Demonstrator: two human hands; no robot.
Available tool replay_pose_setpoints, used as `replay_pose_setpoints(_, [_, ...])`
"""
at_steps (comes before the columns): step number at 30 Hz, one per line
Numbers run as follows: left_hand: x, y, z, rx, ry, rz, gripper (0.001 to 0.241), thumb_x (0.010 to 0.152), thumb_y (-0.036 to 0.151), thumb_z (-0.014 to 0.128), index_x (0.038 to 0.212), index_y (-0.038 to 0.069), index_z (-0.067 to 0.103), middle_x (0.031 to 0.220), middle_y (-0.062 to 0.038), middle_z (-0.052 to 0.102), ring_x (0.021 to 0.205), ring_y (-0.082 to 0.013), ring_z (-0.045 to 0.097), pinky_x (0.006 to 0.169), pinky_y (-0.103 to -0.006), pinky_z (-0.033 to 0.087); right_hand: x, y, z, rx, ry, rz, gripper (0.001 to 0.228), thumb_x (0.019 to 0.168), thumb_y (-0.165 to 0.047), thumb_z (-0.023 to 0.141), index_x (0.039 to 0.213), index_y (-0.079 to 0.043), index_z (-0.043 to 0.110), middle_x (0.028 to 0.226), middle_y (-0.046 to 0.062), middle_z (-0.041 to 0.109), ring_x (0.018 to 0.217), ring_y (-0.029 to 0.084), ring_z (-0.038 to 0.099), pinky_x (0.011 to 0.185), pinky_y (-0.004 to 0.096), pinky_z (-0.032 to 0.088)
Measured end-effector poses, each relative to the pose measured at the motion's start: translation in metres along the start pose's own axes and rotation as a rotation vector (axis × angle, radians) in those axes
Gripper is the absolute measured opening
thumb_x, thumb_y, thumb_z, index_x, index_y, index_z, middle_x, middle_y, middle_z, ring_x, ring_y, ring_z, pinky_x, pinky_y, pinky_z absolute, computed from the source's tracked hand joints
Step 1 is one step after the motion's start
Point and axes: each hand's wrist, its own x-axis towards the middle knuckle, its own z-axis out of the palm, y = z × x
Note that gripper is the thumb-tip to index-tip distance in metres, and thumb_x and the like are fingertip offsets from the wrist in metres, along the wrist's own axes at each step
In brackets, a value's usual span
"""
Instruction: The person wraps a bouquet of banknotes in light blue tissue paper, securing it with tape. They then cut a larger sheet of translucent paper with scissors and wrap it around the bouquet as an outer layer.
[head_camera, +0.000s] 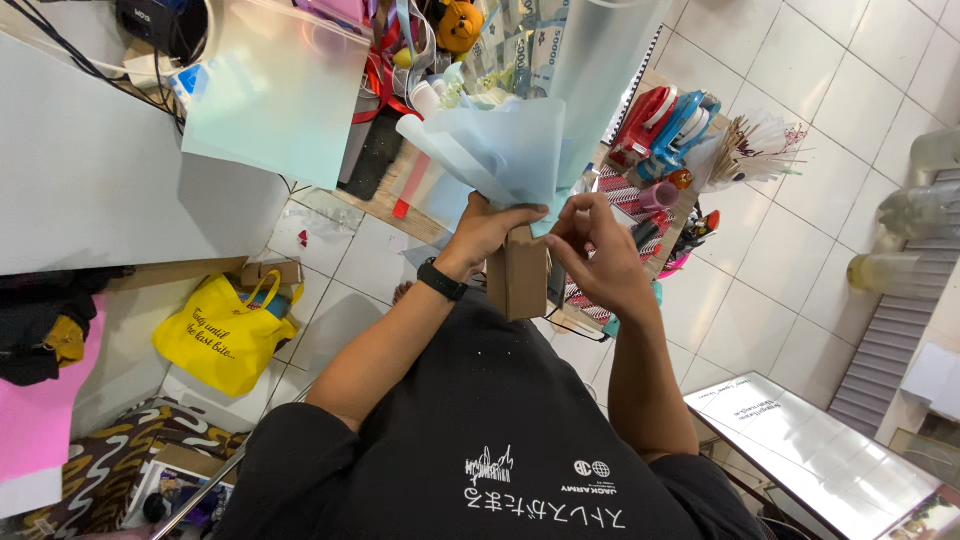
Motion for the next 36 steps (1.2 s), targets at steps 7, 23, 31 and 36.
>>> replay_pose_setpoints(7, [-0.002,-0.001,0.003,-0.014,0.003,-0.002,0.114,0.077,0.040,0.093,0.159,-0.014,0.035,0.154,-0.038,0.053,0.149,-0.0498,0.051,0.117,-0.0619,0.046,0.014,0.002,-0.002,-0.206,0.031,0.022,0.031,0.102,-0.002,0.077,0.120,-0.004,0.052,0.086,0.023,0.076,0.065,0.037,0.070,0.060,0.045,0.050])
replay_pose_setpoints(23, [-0.011,0.009,0.002,-0.042,-0.041,0.066,0.125,0.073,0.045,0.098,0.160,-0.015,0.032,0.157,-0.040,0.049,0.153,-0.0521,0.045,0.120,-0.0651,0.041,0.020,0.021,0.003,-0.524,0.140,-0.009,0.026,0.106,-0.015,0.079,0.113,-0.009,0.054,0.072,0.012,0.067,0.065,0.044,0.069,0.061,0.053,0.050])
replay_pose_setpoints(31, [-0.023,0.019,0.004,-0.056,-0.016,0.114,0.120,0.077,0.041,0.098,0.160,-0.014,0.031,0.162,-0.039,0.045,0.157,-0.0539,0.038,0.123,-0.0658,0.035,0.024,0.025,-0.002,-0.406,0.203,-0.052,0.031,0.101,-0.011,0.085,0.111,-0.007,0.056,0.079,0.018,0.070,0.073,0.049,0.071,0.067,0.052,0.052])
replay_pose_setpoints(36, [-0.025,0.023,0.009,-0.022,-0.027,0.143,0.122,0.077,0.043,0.098,0.162,-0.012,0.031,0.165,-0.039,0.043,0.158,-0.0556,0.037,0.124,-0.0680,0.033,0.025,0.033,-0.002,-0.399,0.192,-0.059,0.013,0.103,-0.016,0.086,0.099,-0.008,0.078,0.079,0.011,0.076,0.070,0.036,0.073,0.067,0.042,0.055])
